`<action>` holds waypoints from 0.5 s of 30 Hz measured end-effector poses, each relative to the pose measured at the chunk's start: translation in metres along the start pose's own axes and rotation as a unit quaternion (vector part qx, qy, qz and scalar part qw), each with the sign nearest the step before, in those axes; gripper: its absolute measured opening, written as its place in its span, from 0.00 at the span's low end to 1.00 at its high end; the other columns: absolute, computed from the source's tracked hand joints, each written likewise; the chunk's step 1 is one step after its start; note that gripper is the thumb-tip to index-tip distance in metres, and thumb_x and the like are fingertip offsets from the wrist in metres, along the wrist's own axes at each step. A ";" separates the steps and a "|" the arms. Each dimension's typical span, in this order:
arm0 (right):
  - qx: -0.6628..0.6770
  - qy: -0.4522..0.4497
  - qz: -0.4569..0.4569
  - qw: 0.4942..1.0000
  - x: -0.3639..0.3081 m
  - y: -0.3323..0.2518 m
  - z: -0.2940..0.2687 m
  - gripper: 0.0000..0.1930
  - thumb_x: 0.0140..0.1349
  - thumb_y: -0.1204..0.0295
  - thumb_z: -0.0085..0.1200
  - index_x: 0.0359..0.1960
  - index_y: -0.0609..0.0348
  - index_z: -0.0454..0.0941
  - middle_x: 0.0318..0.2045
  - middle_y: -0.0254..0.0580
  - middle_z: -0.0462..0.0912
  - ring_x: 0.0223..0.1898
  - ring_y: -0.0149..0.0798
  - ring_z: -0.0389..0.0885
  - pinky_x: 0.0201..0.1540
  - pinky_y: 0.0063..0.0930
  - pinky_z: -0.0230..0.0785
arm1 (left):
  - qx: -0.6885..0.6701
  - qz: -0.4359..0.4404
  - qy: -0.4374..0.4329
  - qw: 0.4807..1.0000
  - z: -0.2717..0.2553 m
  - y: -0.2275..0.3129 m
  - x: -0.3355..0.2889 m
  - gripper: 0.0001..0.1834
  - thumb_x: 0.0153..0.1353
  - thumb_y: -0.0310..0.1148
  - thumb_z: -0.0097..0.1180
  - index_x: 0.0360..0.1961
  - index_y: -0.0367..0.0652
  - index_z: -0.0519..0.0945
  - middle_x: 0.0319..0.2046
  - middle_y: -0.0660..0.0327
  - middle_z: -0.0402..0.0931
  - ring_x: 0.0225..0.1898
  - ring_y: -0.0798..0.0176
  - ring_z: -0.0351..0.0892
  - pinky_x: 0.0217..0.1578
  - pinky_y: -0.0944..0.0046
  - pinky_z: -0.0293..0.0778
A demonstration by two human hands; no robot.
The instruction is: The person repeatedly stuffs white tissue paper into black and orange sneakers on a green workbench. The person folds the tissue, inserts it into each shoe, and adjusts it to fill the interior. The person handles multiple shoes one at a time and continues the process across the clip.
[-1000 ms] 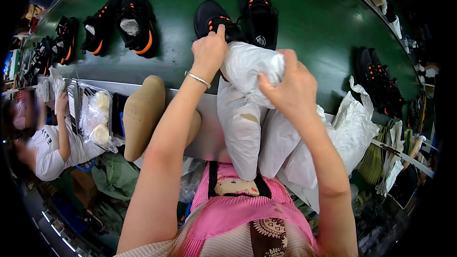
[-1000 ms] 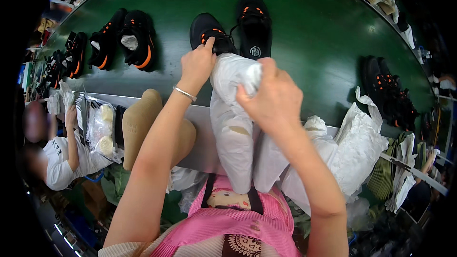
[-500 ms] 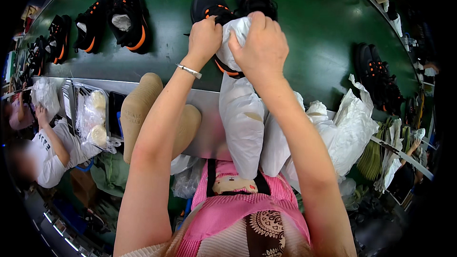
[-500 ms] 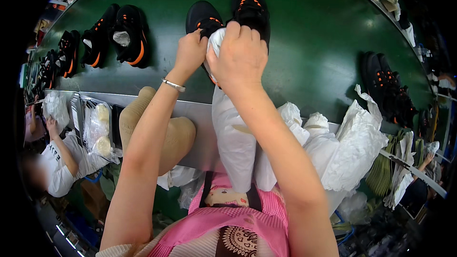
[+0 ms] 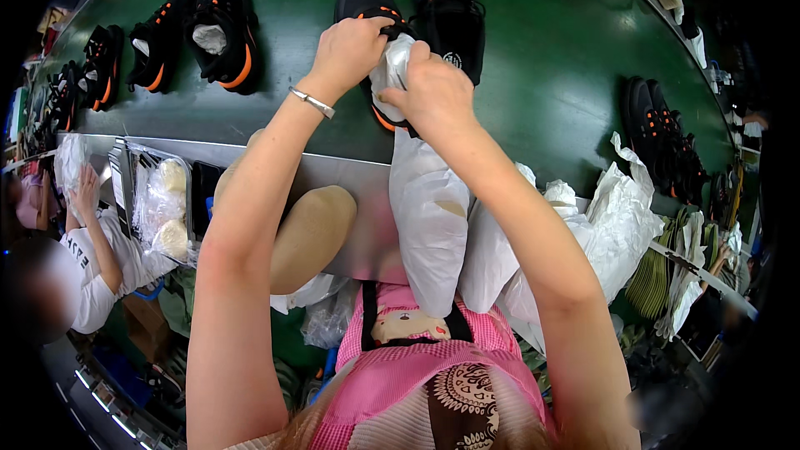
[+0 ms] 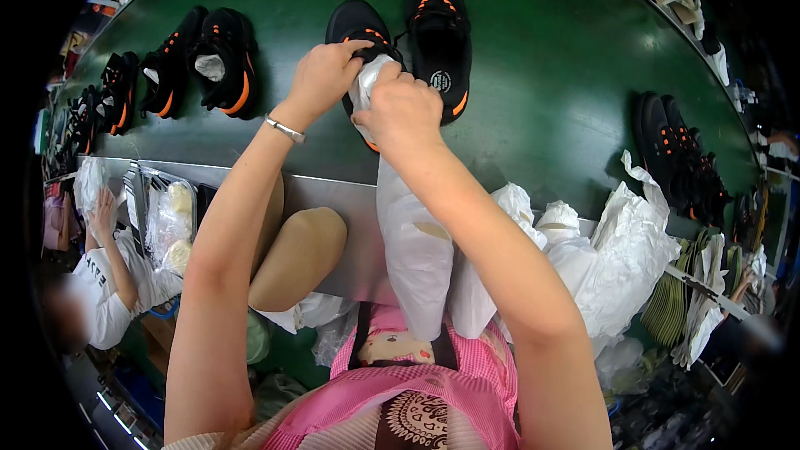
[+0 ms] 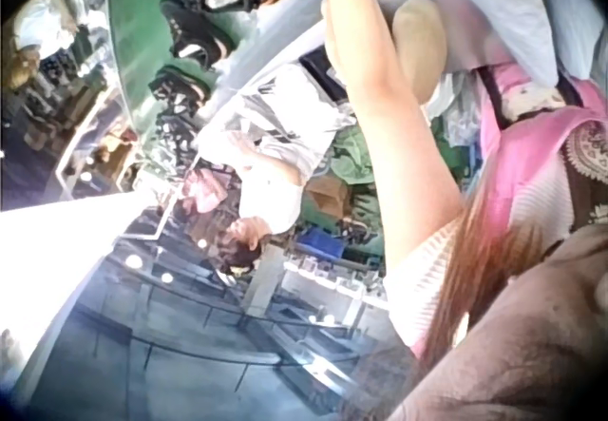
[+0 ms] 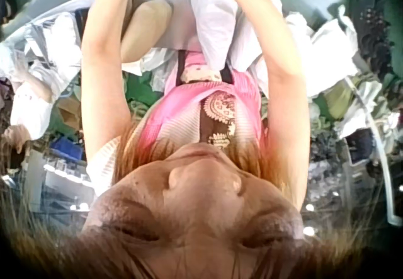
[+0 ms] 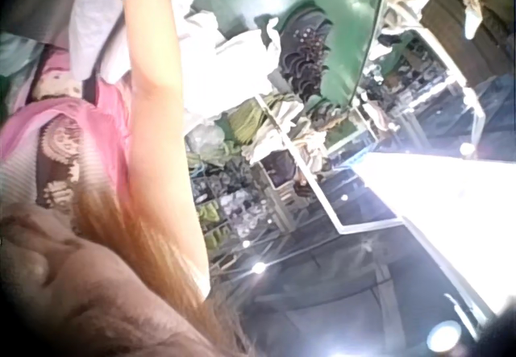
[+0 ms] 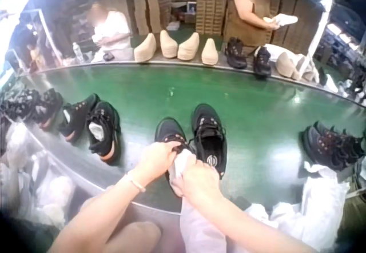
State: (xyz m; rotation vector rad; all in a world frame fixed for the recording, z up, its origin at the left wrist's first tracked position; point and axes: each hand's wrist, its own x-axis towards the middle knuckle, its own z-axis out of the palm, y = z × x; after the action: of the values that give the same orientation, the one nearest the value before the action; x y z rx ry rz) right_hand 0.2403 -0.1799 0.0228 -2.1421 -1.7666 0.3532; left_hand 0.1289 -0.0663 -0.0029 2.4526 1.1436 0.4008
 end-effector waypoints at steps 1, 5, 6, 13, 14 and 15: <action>0.003 0.021 -0.007 1.000 0.002 0.000 0.011 0.31 0.41 0.59 0.70 0.37 0.68 0.66 0.27 0.54 0.81 0.30 0.51 0.82 0.31 0.38 0.74 | -0.020 0.004 0.014 1.000 0.004 -0.002 0.001 0.15 0.56 0.33 0.50 0.44 0.47 0.83 0.22 0.51 0.78 0.27 0.49 0.79 0.30 0.54 0.74; 0.055 0.076 0.010 0.996 0.011 0.001 0.036 0.32 0.36 0.62 0.73 0.37 0.69 0.68 0.27 0.54 0.80 0.31 0.51 0.82 0.35 0.37 0.74 | -0.039 0.020 0.062 0.997 0.012 -0.002 0.004 0.15 0.55 0.31 0.49 0.42 0.43 0.83 0.23 0.49 0.78 0.27 0.47 0.78 0.31 0.53 0.74; 0.064 0.079 0.024 0.995 0.015 0.000 0.041 0.32 0.36 0.62 0.73 0.37 0.69 0.67 0.27 0.54 0.80 0.32 0.52 0.81 0.35 0.38 0.74 | -0.012 0.023 0.043 0.999 0.010 -0.002 0.007 0.16 0.55 0.31 0.49 0.43 0.44 0.83 0.23 0.49 0.79 0.28 0.48 0.79 0.32 0.54 0.74; 0.052 0.081 -0.015 0.995 0.019 0.000 0.042 0.33 0.44 0.55 0.68 0.42 0.69 0.67 0.30 0.51 0.81 0.35 0.51 0.80 0.34 0.40 0.74 | 0.313 0.259 -0.018 0.914 -0.021 -0.009 0.025 0.21 0.52 0.28 0.55 0.50 0.49 0.77 0.35 0.62 0.78 0.33 0.58 0.80 0.34 0.63 0.79; 0.056 0.080 -0.014 0.995 0.015 0.002 0.042 0.32 0.46 0.55 0.67 0.44 0.68 0.68 0.30 0.50 0.81 0.35 0.50 0.80 0.34 0.41 0.73 | 0.340 0.284 -0.072 0.894 -0.020 -0.008 0.031 0.21 0.50 0.26 0.56 0.48 0.48 0.76 0.40 0.66 0.74 0.37 0.62 0.80 0.33 0.68 0.79; 0.063 0.067 -0.012 0.996 0.014 0.005 0.040 0.31 0.47 0.55 0.67 0.44 0.67 0.69 0.30 0.50 0.81 0.34 0.50 0.80 0.34 0.41 0.73 | 0.345 0.305 -0.089 0.883 -0.021 -0.010 0.036 0.20 0.50 0.26 0.56 0.48 0.47 0.76 0.39 0.65 0.75 0.36 0.62 0.80 0.33 0.67 0.79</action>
State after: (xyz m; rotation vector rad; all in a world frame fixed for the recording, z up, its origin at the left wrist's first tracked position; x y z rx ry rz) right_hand 0.2317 -0.1634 -0.0159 -2.0058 -1.6488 0.2993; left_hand 0.1362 -0.0275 0.0144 3.3776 0.4295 -0.1071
